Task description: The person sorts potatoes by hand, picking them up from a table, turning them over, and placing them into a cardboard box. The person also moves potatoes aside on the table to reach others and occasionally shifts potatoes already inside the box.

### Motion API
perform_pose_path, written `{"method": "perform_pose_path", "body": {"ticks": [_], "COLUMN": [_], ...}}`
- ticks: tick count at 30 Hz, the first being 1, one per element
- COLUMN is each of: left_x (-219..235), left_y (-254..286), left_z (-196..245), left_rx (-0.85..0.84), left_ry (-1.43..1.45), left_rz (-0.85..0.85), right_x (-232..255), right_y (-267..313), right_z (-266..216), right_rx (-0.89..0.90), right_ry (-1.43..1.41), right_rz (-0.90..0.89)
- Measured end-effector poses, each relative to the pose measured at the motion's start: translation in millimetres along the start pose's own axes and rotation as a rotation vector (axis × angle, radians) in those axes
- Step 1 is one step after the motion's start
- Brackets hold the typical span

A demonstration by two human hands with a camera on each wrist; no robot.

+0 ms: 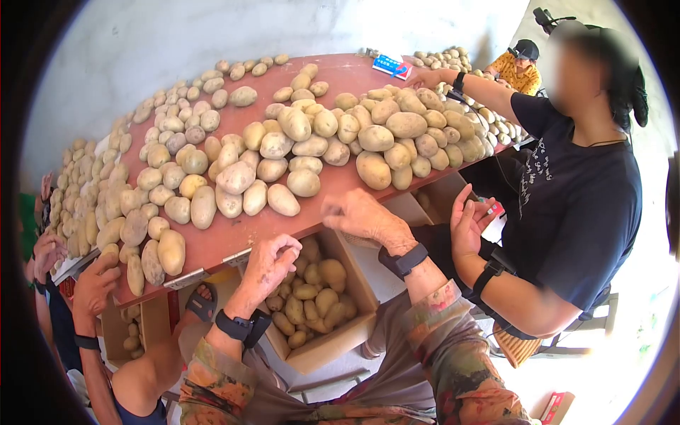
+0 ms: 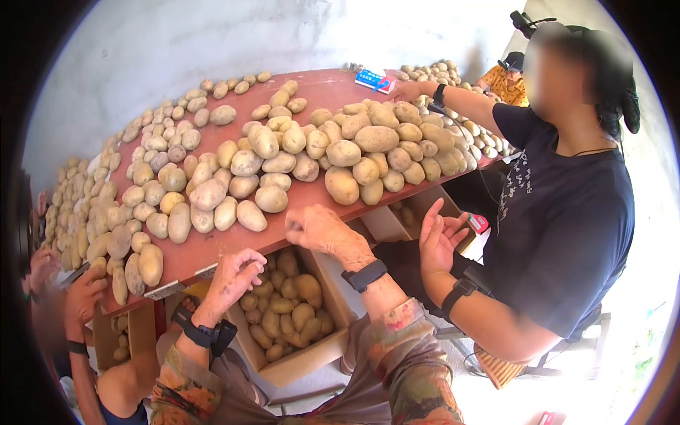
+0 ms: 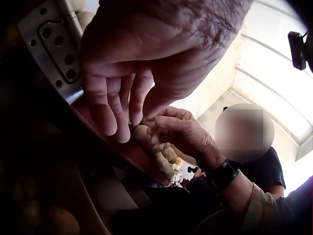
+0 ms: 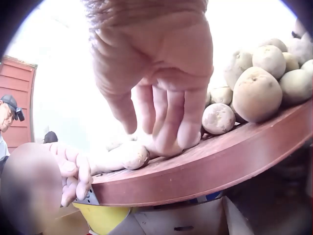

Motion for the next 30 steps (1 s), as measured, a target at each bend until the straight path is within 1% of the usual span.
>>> {"method": "perform_pose_path", "body": {"ticks": [1,4,5,8,11,14,18,20,26,30], "left_x": [0,0,0,-2,-5,-4,-8,-11,-15,-19], "left_y": [0,1,0,1,1,3,1,1,1,1], "left_z": [-1,0,0,-2,-2,0,-4,-4,-1,1], "left_rx": [-0.007,0.010,0.008,0.001,-0.012,0.013,0.042,0.004,0.067,0.031], "left_ry": [-0.004,-0.063,-0.064,-0.069,-0.076,-0.087,-0.063,-0.061,-0.136,-0.141], "left_rz": [-0.002,-0.044,-0.043,-0.045,-0.052,-0.050,-0.064,-0.036,-0.071,-0.059], "right_x": [3,13,16,28,36,37,39,36,37,41], "right_y": [-2,-4,-5,-4,2,0,-12,-18,-35,-41], "right_z": [4,16,22,37,47,55,66,70,75,74], "right_rx": [0.003,0.149,0.150,0.046,-0.051,0.005,0.056,0.019,0.030,-0.007], "right_ry": [-0.068,0.010,0.029,-0.065,-0.040,0.148,0.388,0.422,0.479,0.469], "right_rz": [0.105,0.618,0.767,0.991,1.023,1.104,1.063,1.050,1.052,1.036]}}
Point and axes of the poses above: each hand's wrist, its own y-axis away from the middle knuckle, its own x-axis out of the back of the hand, z = x × y, the point moved 1 cm from there along -y, towards the middle knuckle, and after that the axes turned 7 degrees about -z, right-handed, at the moved point
